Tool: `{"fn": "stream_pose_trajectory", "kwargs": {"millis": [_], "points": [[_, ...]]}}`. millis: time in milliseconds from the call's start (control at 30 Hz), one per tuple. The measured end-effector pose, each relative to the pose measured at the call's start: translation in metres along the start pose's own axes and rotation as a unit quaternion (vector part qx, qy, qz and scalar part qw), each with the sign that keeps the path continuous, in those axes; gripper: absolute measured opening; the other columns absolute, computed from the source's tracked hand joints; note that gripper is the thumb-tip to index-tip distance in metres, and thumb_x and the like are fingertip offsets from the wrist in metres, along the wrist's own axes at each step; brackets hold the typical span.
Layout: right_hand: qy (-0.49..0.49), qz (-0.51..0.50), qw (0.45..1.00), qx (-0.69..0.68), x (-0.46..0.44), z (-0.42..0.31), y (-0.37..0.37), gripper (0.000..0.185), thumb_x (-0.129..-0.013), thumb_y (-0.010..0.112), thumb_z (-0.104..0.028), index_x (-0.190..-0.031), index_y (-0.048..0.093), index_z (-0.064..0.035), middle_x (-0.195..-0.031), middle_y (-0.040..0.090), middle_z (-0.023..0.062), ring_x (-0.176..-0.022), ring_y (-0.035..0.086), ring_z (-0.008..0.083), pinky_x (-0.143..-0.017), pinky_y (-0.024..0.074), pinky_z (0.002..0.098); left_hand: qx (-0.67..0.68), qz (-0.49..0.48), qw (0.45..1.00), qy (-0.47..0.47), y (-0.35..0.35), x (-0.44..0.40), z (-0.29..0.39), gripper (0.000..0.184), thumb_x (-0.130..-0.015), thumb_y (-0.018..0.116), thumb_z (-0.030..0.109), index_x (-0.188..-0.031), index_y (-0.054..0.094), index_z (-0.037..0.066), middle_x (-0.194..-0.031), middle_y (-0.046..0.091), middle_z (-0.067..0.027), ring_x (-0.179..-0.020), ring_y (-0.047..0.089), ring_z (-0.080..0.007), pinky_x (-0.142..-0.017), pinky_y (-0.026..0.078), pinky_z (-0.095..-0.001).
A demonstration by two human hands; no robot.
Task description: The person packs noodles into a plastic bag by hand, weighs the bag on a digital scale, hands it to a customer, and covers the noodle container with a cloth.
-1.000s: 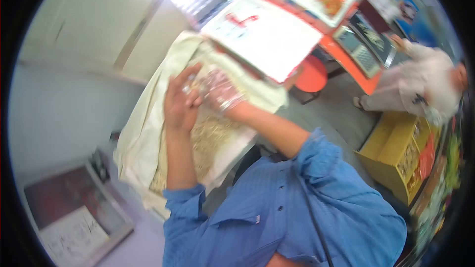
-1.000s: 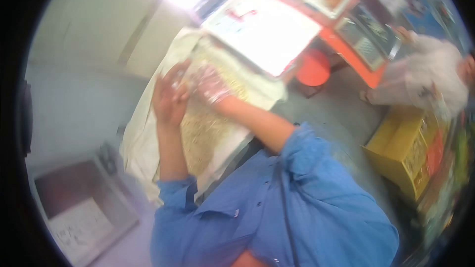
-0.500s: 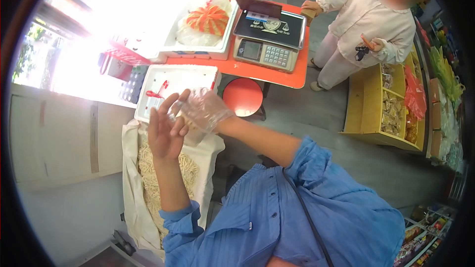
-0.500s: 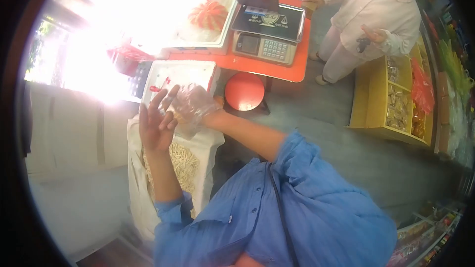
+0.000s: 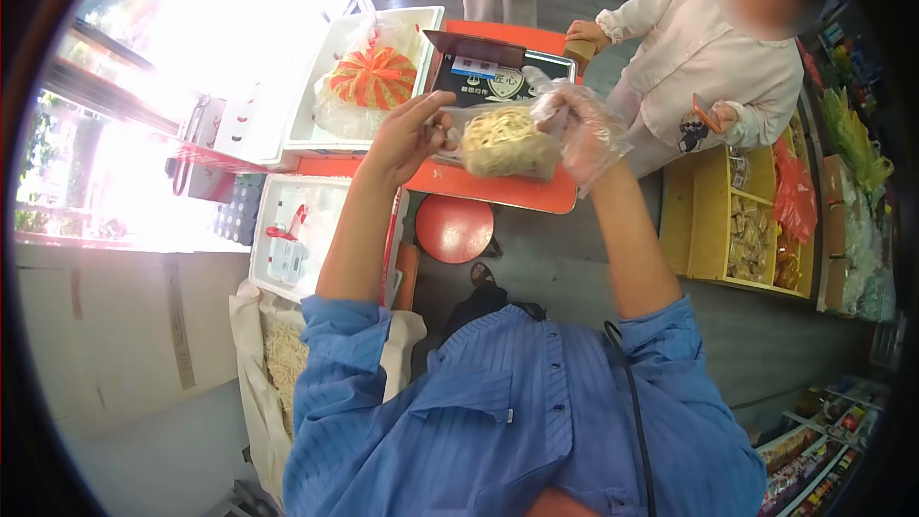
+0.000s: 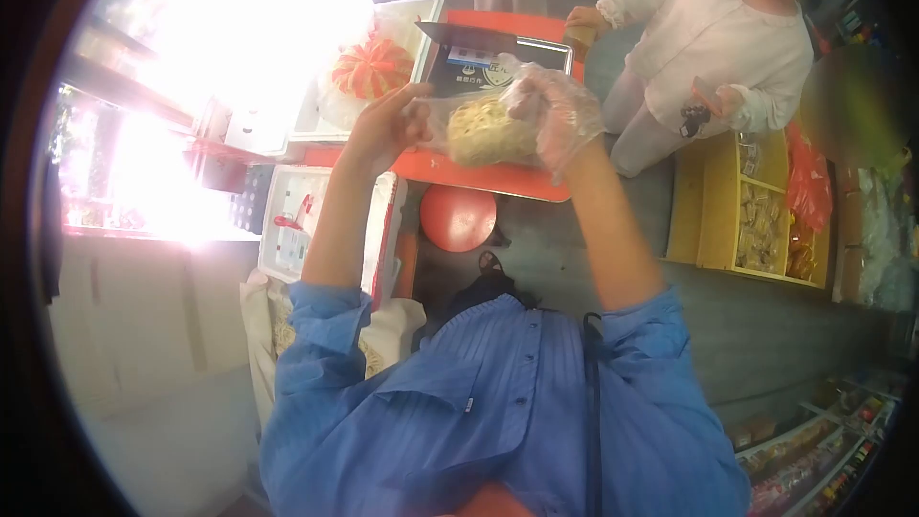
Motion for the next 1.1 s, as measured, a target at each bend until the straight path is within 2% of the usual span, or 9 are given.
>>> {"fn": "stream_pose_trajectory", "kwargs": {"millis": [267,367,500,567,633,800,900,933,1100], "points": [[-0.001,0.058,0.997,-0.049,-0.073,-0.019,0.002,0.021,-0.092,0.063,-0.011,-0.106,0.065,0.0039,-0.080,0.057,0.0034,-0.078,0.057,0.0157,-0.078,0.0491,0.0313,-0.254,0.070,0.964,0.038,-0.024,-0.148,-0.008,0.038,-0.089,0.068,0.024,-0.120,0.059,0.004,-0.094,0.064,-0.0065,-0.074,0.068,-0.0226,-0.070,0.055,-0.0319],[0.005,0.036,0.999,-0.029,-0.093,-0.019,-0.013,0.019,-0.092,0.062,-0.010,-0.104,0.065,0.0044,-0.084,0.058,0.0039,-0.079,0.057,0.0161,-0.078,0.0490,0.0319,-0.642,0.217,0.659,0.325,-0.037,-0.192,0.005,0.043,-0.083,0.068,0.015,-0.125,0.058,0.008,-0.107,0.065,-0.0078,-0.088,0.068,-0.0305,-0.081,0.054,-0.0398],[-0.031,0.048,0.998,-0.018,-0.102,-0.030,-0.010,0.013,-0.092,0.061,-0.007,-0.097,0.065,0.0044,-0.093,0.061,0.0092,-0.088,0.058,0.0168,-0.084,0.0486,0.0335,-0.714,0.108,0.652,0.232,-0.061,-0.261,-0.003,0.038,-0.084,0.058,0.013,-0.122,0.061,0.015,-0.125,0.060,-0.0099,-0.110,0.062,-0.0277,-0.086,0.052,-0.0441],[-0.010,0.042,0.999,0.000,-0.104,-0.035,-0.011,0.011,-0.093,0.059,-0.007,-0.096,0.064,0.0024,-0.100,0.063,0.0107,-0.093,0.059,0.0186,-0.089,0.0481,0.0347,-0.796,0.069,0.594,0.095,-0.054,-0.274,0.008,0.026,-0.086,0.057,0.014,-0.109,0.067,0.016,-0.110,0.067,-0.0067,-0.105,0.065,-0.0281,-0.084,0.053,-0.0430],[0.019,0.026,0.999,-0.016,-0.115,-0.035,-0.026,0.011,-0.094,0.057,-0.008,-0.098,0.063,0.0005,-0.103,0.063,0.0103,-0.097,0.059,0.0207,-0.092,0.0478,0.0356,-0.787,0.099,0.597,0.120,-0.051,-0.266,0.018,0.015,-0.087,0.057,0.018,-0.096,0.070,0.017,-0.094,0.070,-0.0030,-0.096,0.068,-0.0271,-0.080,0.053,-0.0413],[0.082,0.033,0.994,-0.064,-0.137,-0.038,-0.013,0.012,-0.095,0.055,-0.006,-0.096,0.063,0.0027,-0.109,0.061,0.0144,-0.097,0.059,0.0220,-0.092,0.0476,0.0367,-0.640,0.189,0.694,0.271,-0.075,-0.209,0.075,0.015,-0.088,0.060,0.022,-0.097,0.072,0.018,-0.097,0.069,-0.0036,-0.089,0.068,-0.0276,-0.076,0.054,-0.0408],[0.074,-0.054,0.993,-0.074,-0.153,-0.039,-0.007,0.014,-0.096,0.053,-0.006,-0.096,0.062,0.0043,-0.128,0.056,0.0205,-0.099,0.058,0.0212,-0.093,0.0473,0.0357,-0.583,0.219,0.705,0.340,-0.105,-0.130,0.115,0.021,-0.084,0.069,0.017,-0.105,0.071,0.013,-0.106,0.070,-0.0050,-0.093,0.067,-0.0270,-0.081,0.053,-0.0345],[0.095,-0.055,0.990,-0.090,-0.158,-0.039,-0.004,0.015,-0.096,0.052,-0.006,-0.094,0.062,0.0062,-0.146,0.041,0.0256,-0.100,0.058,0.0206,-0.094,0.0467,0.0357,-0.609,0.227,0.675,0.349,-0.119,-0.101,0.123,0.025,-0.082,0.071,0.012,-0.107,0.071,0.010,-0.109,0.070,-0.0072,-0.096,0.067,-0.0264,-0.085,0.052,-0.0330],[0.099,-0.105,0.985,-0.100,-0.171,-0.032,-0.018,0.018,-0.097,0.052,-0.007,-0.096,0.061,0.0083,-0.154,0.028,0.0285,-0.101,0.058,0.0199,-0.095,0.0465,0.0357,-0.647,0.365,0.636,0.210,-0.184,0.046,0.090,0.026,-0.080,0.071,0.003,-0.105,0.072,0.009,-0.109,0.071,-0.0075,-0.098,0.067,-0.0241,-0.085,0.052,-0.0334]]}}
Point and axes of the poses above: each hand's wrist, its own x-axis away from the middle knuckle, its own y-axis out of the palm, z = x × y, the point moved 1 cm from there along -x, towards the middle knuckle
